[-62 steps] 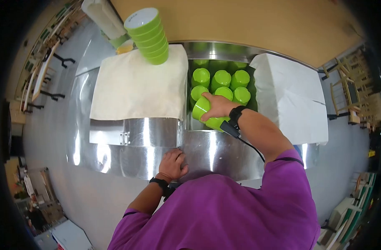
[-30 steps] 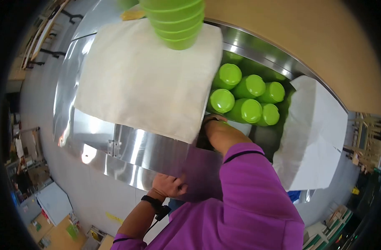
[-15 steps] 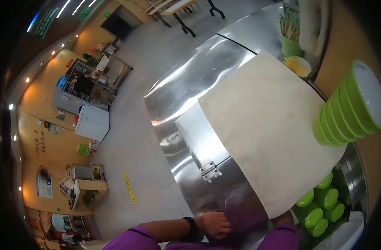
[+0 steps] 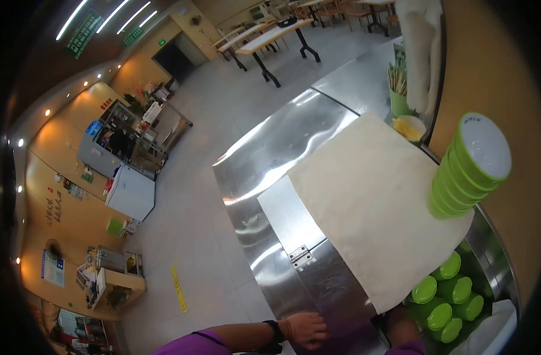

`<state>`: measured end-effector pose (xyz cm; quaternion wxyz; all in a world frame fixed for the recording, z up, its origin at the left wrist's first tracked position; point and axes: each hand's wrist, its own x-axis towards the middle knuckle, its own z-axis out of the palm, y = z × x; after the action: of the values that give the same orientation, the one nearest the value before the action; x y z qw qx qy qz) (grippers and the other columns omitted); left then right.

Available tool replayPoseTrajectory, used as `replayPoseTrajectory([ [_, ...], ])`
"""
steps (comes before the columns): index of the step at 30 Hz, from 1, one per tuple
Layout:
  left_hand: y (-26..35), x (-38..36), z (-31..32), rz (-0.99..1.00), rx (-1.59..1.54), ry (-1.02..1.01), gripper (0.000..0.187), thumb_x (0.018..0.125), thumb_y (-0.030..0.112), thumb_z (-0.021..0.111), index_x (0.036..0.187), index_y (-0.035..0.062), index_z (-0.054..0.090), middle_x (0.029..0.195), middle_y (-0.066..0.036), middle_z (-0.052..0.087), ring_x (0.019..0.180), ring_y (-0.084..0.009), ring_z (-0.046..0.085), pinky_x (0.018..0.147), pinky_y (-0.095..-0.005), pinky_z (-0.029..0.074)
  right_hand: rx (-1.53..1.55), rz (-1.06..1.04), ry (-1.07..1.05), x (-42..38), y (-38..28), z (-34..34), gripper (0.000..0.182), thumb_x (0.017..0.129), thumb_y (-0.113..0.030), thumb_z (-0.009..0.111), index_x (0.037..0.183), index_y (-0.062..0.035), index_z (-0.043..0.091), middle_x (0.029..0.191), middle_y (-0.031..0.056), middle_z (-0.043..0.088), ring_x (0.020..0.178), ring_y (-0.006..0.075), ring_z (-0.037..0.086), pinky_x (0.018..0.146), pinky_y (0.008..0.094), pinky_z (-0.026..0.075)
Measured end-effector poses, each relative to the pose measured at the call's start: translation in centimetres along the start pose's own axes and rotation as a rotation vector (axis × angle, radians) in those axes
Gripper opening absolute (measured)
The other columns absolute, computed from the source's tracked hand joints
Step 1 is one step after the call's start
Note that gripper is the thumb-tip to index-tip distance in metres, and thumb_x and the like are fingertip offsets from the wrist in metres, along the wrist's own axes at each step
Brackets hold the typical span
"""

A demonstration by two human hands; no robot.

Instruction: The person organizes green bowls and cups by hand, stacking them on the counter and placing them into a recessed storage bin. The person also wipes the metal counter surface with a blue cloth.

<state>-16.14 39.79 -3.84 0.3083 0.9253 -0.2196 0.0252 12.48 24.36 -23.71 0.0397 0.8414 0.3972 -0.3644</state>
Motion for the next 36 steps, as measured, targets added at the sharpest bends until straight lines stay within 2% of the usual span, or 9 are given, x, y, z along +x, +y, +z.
replayPoseTrajectory([
  [6, 0.5, 0.2, -1.1, -0.058, 0.001, -0.209, 0.04, 0.077, 0.034, 0.066, 0.108, 0.0084, 0.061, 0.113, -0.014, 0.058, 0.103, -0.032, 0.055, 0.089, -0.0446, 0.046, -0.007, -0.38, 0.573, -7.1, 0.8, 0.5, 0.061, 0.083, -0.041, 0.067, 0.134, -0.0086, 0.059, 0.133, 0.0196, 0.06, 0.128, 0.0386, 0.053, 0.108, 0.0521, 0.041],
  [9, 1.1, 0.0, -1.4, -0.057, 0.01, -0.087, 0.03, 0.077, 0.034, 0.063, 0.092, 0.0076, 0.063, 0.107, -0.015, 0.059, 0.101, -0.033, 0.056, 0.088, -0.045, 0.046, 0.199, 0.085, -0.145, -10.6, 1.7, -0.6, 0.079, 0.087, -0.063, 0.058, 0.14, -0.0064, 0.052, 0.146, 0.0202, 0.049, 0.136, 0.0357, 0.046, 0.115, 0.0425, 0.035],
  [11, 1.4, -0.1, -1.1, -0.059, -0.006, -0.09, 0.026, 0.078, 0.034, 0.061, 0.079, 0.0077, 0.064, 0.099, -0.014, 0.061, 0.096, -0.0323, 0.057, 0.087, -0.0452, 0.046, 0.365, 0.185, -0.23, -15.3, 0.9, -4.6, 0.085, 0.083, -0.068, 0.061, 0.132, 0.0012, 0.058, 0.134, 0.0246, 0.058, 0.127, 0.0379, 0.054, 0.107, 0.0442, 0.042],
  [13, 1.7, 0.4, -2.5, -0.152, 0.056, -0.399, 0.046, 0.076, 0.034, 0.067, 0.114, 0.0089, 0.061, 0.124, -0.015, 0.057, 0.119, -0.0323, 0.054, 0.099, -0.0467, 0.045, 0.497, 0.149, 0.04, -20.1, -0.3, -6.0, 0.081, 0.082, -0.061, 0.066, 0.128, 0.0062, 0.06, 0.128, 0.0276, 0.061, 0.12, 0.0376, 0.059, 0.1, 0.0425, 0.048],
  [18, 0.7, -0.9, -1.1, 0.017, 0.134, -0.217, 0.049, 0.081, 0.035, 0.065, 0.12, 0.0058, 0.059, 0.131, -0.018, 0.051, 0.125, -0.0356, 0.047, 0.102, -0.0477, 0.041, 0.694, 0.198, 0.78, -33.4, -6.7, -5.7, 0.059, 0.076, -0.044, 0.076, 0.113, 0.0015, 0.066, 0.119, 0.0238, 0.064, 0.112, 0.0382, 0.061, 0.099, 0.0422, 0.048],
  [26, 0.7, 4.3, -5.1, 0.508, -0.185, -0.549, 0.028, 0.081, 0.027, 0.067, 0.1, 0.0065, 0.063, 0.112, -0.017, 0.058, 0.101, -0.0348, 0.059, 0.084, -0.0452, 0.05, 0.748, 0.77, 0.608, -39.8, -20.0, 4.0, 0.08, 0.07, -0.05, 0.077, 0.133, -0.0084, 0.052, 0.151, 0.0255, 0.031, 0.142, 0.046, 0.026, 0.111, 0.0633, 0.027],
  [29, 5.5, 14.3, -15.2, 0.371, -0.152, -0.219, 0.028, 0.078, 0.024, 0.072, 0.098, 0.0068, 0.062, 0.106, -0.017, 0.06, 0.097, -0.0354, 0.059, 0.083, -0.0454, 0.051, 0.626, 0.893, 0.539, -38.1, -23.0, 4.5, 0.086, 0.07, -0.052, 0.078, 0.136, -0.0066, 0.047, 0.153, 0.0274, 0.027, 0.144, 0.0476, 0.02, 0.111, 0.0679, 0.023],
  [32, 3.6, 25.0, -22.6, 0.373, 0.242, 0.559, 0.054, 0.07, 0.029, 0.085, 0.111, 0.0031, 0.061, 0.116, -0.021, 0.057, 0.109, -0.0403, 0.053, 0.095, -0.0479, 0.043, 0.588, 0.958, 0.51, -37.2, -23.9, 3.4, 0.093, 0.067, -0.051, 0.08, 0.138, -0.0034, 0.043, 0.156, 0.0297, 0.02, 0.147, 0.0476, 0.014, 0.111, 0.0693, 0.019],
  [36, 0.4, 32.3, -28.2, 0.06, 0.354, 0.638, 0.071, 0.062, 0.035, 0.091, 0.116, 0.0, 0.06, 0.131, -0.024, 0.046, 0.119, -0.0429, 0.048, 0.105, -0.0486, 0.04, 0.601, 0.943, 0.51, -37.9, -24.4, 3.2, 0.093, 0.066, -0.05, 0.079, 0.139, -0.0048, 0.044, 0.157, 0.0292, 0.019, 0.148, 0.0469, 0.012, 0.111, 0.0698, 0.02],
])
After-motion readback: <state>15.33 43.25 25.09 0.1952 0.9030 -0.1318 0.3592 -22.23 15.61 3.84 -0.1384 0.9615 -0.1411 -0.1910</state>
